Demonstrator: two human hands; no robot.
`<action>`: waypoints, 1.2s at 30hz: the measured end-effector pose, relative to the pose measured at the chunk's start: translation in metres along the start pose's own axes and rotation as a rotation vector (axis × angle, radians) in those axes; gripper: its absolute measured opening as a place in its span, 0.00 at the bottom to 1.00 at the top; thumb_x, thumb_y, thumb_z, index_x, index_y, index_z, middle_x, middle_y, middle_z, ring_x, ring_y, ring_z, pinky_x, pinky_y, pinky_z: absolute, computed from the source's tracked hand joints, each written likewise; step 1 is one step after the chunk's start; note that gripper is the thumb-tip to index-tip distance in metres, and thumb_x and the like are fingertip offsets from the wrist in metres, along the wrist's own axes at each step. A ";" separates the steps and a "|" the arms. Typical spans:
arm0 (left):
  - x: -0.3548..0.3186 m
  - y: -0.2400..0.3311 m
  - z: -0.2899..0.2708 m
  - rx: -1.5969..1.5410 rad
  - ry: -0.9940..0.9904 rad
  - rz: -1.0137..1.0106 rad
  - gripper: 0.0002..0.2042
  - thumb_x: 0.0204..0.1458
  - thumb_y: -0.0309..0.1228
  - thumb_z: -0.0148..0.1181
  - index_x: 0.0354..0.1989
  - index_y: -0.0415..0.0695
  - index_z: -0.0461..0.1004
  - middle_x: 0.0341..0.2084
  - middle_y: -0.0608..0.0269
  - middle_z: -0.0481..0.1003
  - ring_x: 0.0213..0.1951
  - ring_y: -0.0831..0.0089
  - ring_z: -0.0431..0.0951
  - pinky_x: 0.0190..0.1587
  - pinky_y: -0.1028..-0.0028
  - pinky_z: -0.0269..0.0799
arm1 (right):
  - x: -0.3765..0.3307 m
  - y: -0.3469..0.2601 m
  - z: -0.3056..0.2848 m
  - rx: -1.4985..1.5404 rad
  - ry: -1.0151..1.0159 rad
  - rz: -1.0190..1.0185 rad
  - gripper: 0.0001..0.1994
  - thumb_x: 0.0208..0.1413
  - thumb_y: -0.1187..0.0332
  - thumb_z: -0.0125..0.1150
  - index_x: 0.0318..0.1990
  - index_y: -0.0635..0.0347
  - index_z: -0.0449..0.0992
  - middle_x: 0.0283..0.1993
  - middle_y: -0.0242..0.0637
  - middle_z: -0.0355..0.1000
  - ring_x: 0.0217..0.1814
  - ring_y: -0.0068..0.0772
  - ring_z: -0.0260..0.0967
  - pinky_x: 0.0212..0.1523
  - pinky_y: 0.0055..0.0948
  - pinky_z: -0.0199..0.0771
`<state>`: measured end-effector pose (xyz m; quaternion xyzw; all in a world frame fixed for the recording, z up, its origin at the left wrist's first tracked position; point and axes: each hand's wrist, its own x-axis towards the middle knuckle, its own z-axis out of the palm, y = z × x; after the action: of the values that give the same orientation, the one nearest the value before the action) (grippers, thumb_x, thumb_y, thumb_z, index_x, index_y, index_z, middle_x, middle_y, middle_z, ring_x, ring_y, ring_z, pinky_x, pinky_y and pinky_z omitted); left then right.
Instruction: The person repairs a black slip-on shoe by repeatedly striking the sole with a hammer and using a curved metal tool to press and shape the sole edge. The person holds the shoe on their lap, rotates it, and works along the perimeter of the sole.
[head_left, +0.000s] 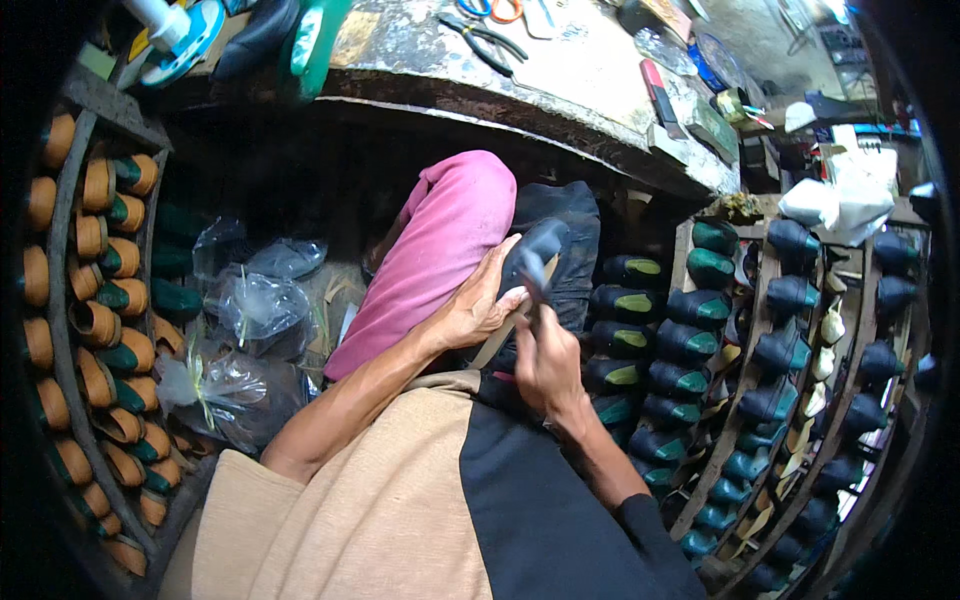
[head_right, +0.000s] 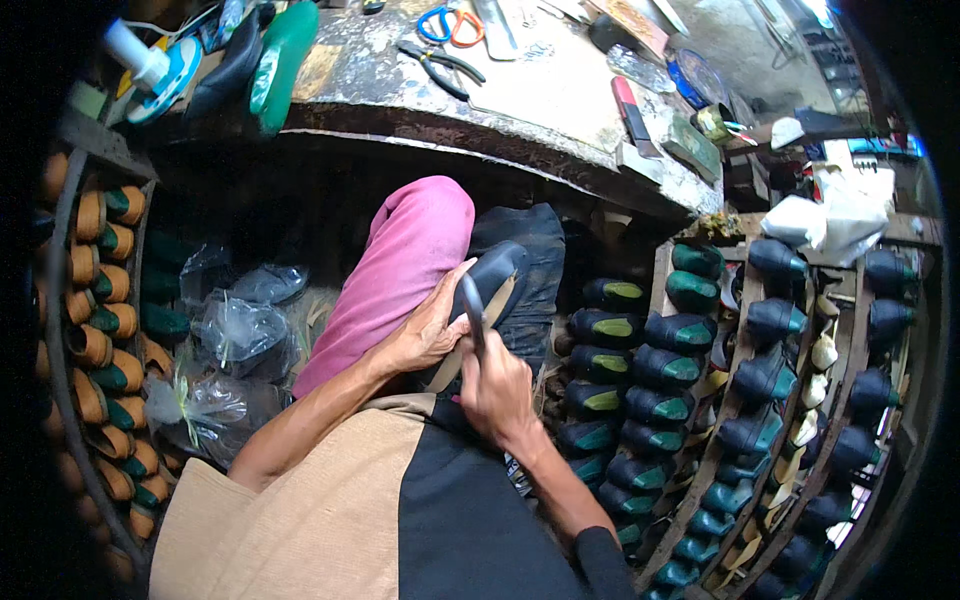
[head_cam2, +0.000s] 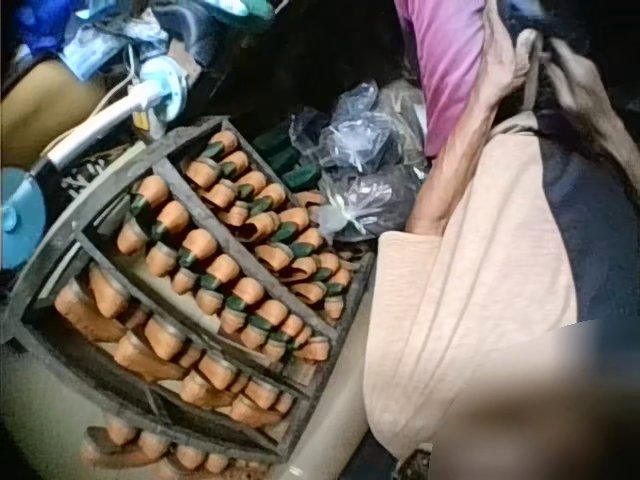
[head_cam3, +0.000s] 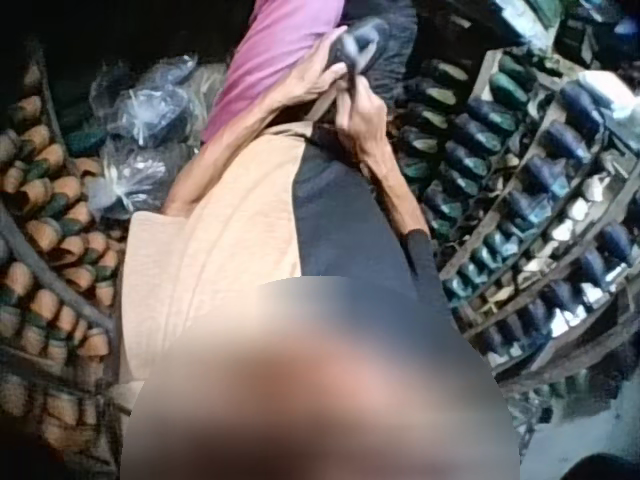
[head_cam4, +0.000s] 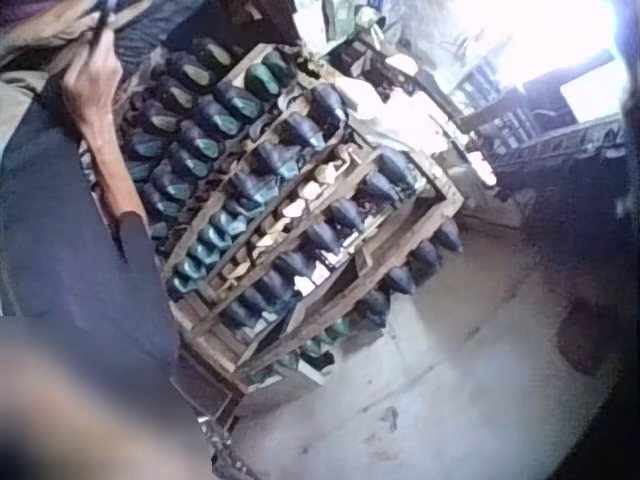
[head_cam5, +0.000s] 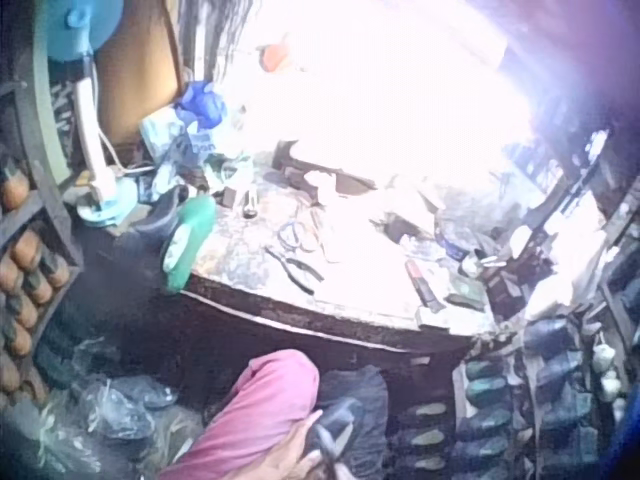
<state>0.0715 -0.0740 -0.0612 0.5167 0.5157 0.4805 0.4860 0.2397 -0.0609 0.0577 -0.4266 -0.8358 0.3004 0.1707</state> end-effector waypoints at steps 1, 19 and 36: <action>0.000 -0.001 0.001 0.007 0.017 0.023 0.39 0.74 0.36 0.60 0.85 0.33 0.47 0.81 0.27 0.54 0.84 0.37 0.55 0.86 0.53 0.50 | 0.005 0.007 0.000 -0.120 -0.201 0.232 0.09 0.75 0.69 0.60 0.51 0.68 0.77 0.37 0.66 0.80 0.40 0.74 0.81 0.38 0.62 0.79; -0.004 0.112 -0.170 0.919 -0.021 0.328 0.41 0.45 0.35 0.84 0.71 0.48 0.74 0.65 0.52 0.74 0.68 0.44 0.73 0.73 0.49 0.72 | -0.008 0.044 0.003 0.330 -0.076 0.458 0.14 0.73 0.65 0.66 0.35 0.65 0.77 0.19 0.45 0.73 0.20 0.43 0.78 0.25 0.41 0.75; 0.000 0.054 -0.142 0.587 0.533 0.126 0.11 0.66 0.36 0.75 0.47 0.41 0.89 0.34 0.56 0.83 0.37 0.62 0.84 0.43 0.64 0.78 | 0.016 -0.037 0.015 0.848 -0.311 0.502 0.17 0.82 0.64 0.55 0.54 0.69 0.87 0.46 0.39 0.88 0.44 0.25 0.84 0.50 0.28 0.85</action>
<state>-0.0666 -0.0728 0.0024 0.5215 0.7065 0.4586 0.1364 0.2001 -0.0697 0.0707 -0.4577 -0.5281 0.7043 0.1249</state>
